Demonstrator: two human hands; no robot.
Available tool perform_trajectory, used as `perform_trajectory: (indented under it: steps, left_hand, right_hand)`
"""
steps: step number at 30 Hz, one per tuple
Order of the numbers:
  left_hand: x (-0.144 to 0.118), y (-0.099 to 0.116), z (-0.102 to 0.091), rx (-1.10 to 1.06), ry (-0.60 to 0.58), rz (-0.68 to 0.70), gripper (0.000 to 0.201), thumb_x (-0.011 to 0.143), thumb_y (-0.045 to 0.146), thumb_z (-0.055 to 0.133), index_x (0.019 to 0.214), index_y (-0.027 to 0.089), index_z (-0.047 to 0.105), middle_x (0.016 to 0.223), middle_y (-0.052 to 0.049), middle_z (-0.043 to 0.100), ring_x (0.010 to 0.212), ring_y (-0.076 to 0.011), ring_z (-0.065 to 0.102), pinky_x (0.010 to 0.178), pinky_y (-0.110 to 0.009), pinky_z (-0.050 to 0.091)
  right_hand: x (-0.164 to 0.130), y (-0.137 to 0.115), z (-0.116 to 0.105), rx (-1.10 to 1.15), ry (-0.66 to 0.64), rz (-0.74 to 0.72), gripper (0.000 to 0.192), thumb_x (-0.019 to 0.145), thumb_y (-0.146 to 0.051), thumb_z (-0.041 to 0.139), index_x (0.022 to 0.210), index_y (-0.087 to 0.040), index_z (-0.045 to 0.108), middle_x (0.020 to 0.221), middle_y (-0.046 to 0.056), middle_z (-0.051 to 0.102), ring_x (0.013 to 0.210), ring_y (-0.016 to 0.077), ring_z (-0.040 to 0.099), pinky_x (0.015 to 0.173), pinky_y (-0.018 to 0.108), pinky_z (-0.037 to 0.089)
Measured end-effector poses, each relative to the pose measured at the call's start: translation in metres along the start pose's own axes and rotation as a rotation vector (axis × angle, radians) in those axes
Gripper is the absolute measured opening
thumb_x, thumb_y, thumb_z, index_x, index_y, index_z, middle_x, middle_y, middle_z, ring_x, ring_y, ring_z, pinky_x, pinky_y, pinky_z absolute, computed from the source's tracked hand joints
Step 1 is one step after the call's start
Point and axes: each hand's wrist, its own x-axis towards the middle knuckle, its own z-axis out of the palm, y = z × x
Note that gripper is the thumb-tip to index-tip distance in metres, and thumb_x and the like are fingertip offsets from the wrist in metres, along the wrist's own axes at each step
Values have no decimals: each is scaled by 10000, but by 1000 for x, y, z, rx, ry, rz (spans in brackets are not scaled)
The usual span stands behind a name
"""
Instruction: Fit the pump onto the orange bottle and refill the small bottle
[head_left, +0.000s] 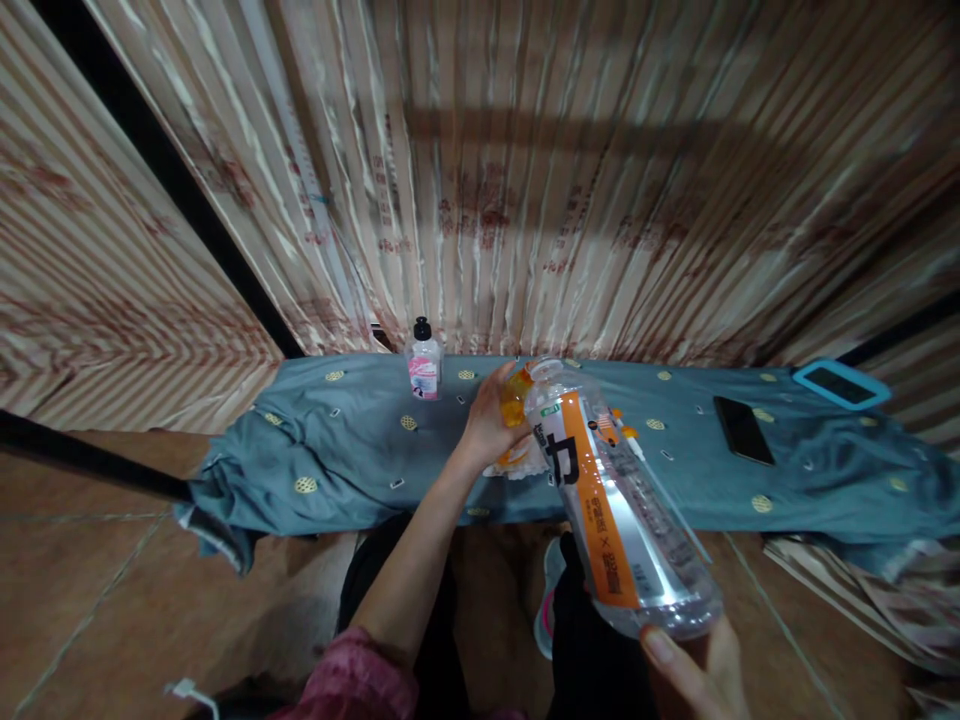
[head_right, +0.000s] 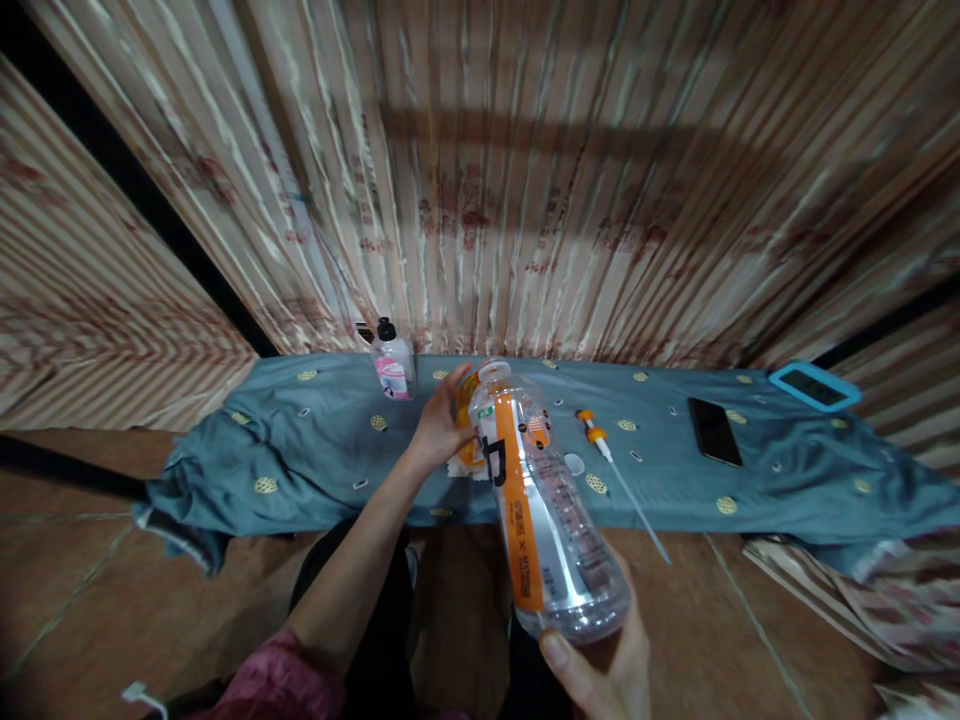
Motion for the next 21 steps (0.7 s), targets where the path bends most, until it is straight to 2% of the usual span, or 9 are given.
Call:
perform_trajectory:
  steps: [2,5,10,15,18,21]
  left_hand:
    - [5,5,7,18,16,15,715,667,276,774,1302,188,458,1320,-137,595,1238,-310,568,1064,-479,457]
    - [14,9,16,43,57,-14,574,717,237,720,1245,186,501,1246,-114,644,1187,-279,605,1038,-440,487]
    - [23,13,20,79,41,-52,444,741,215,706,1161,199,563,1200,-92,673,1136,-255,629,1017,-416,508]
    - [28,11,17,158,22,-26,428,745,252,712,1143,171,577,1211,-120,667,1168,-274,615,1027,-429,503]
    - [28,8,18,175,28,-13,470,743,255,720,1172,156,558,1233,-141,654,1179,-286,614,1021,-431,508]
    - [27,8,19,179,22,-24,410,774,259,697,1153,171,567,1186,-125,679,1130,-276,645,978,-413,535]
  right_hand:
    - [1,-1,-1,-38,-13,-8,823,542,-520,822,1263,-240,538,1142,44,674,1071,276,602,985,361,372]
    - [4,2,-4,-101,-14,-79,792,586,-551,794,1257,-207,549,1113,66,693,1051,278,618,944,354,413]
    - [13,20,-12,-110,-41,-199,768,649,-532,753,1295,-178,534,1099,109,705,982,304,664,838,391,497]
    - [22,35,-18,-124,-70,-240,736,597,-559,772,1255,-285,586,1068,93,712,960,353,685,788,448,547]
    - [23,35,-16,-104,-109,-267,693,624,-573,745,1252,-327,590,1061,96,713,940,376,696,743,476,569]
    - [21,32,-14,-107,-108,-285,676,646,-581,722,1262,-339,583,1077,102,708,951,386,695,735,491,577]
